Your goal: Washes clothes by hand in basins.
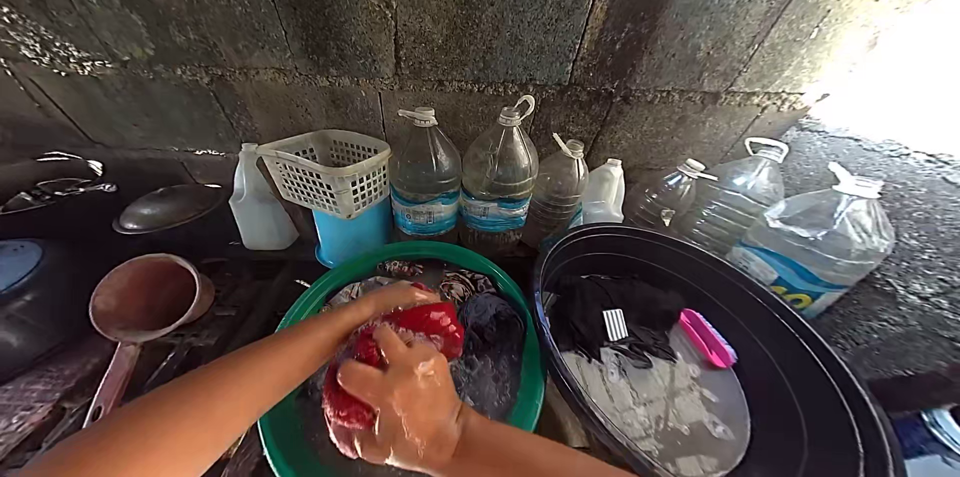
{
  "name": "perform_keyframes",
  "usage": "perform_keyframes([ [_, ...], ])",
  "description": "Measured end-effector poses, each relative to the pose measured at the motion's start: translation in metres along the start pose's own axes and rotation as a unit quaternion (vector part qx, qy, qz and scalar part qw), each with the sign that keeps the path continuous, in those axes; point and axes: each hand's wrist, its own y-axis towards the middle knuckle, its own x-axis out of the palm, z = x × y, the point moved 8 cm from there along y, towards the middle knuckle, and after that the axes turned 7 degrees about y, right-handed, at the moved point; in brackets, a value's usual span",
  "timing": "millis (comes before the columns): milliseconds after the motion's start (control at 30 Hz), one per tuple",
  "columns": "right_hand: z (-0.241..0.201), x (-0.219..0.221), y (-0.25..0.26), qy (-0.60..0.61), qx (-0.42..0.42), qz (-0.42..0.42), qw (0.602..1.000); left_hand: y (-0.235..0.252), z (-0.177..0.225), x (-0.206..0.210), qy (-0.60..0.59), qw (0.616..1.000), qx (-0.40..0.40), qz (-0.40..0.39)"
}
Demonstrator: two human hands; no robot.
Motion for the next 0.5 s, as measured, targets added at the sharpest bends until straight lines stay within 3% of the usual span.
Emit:
perform_keyframes([
  [67,-0.003,0.012,-0.012,-0.024,-0.026,-0.027,0.999,0.001,-0.004,0.01,-0.072,0.992,-0.1,0.02],
  [133,-0.007,0.024,-0.024,-0.042,-0.031,-0.063,0.997,0.006,-0.013,0.025,-0.101,0.989,-0.096,0.051],
  [267,-0.015,0.05,-0.052,-0.044,0.016,-0.237,0.97,0.012,-0.019,0.063,-0.055,0.994,-0.083,0.046],
  [300,-0.013,0.051,-0.06,-0.036,0.019,-0.246,0.969,0.01,-0.022,0.07,-0.05,0.993,-0.093,0.056],
  [367,0.005,0.029,-0.072,0.017,0.051,-0.177,0.983,0.007,-0.033,0.069,-0.071,0.982,-0.138,0.107],
  [433,0.042,-0.009,-0.088,0.113,0.161,-0.026,0.98,0.002,-0.041,0.059,-0.163,0.955,-0.161,0.189],
  [500,0.08,-0.039,-0.116,0.276,0.331,0.084,0.898,0.001,-0.035,0.057,-0.302,0.916,-0.132,0.229],
])
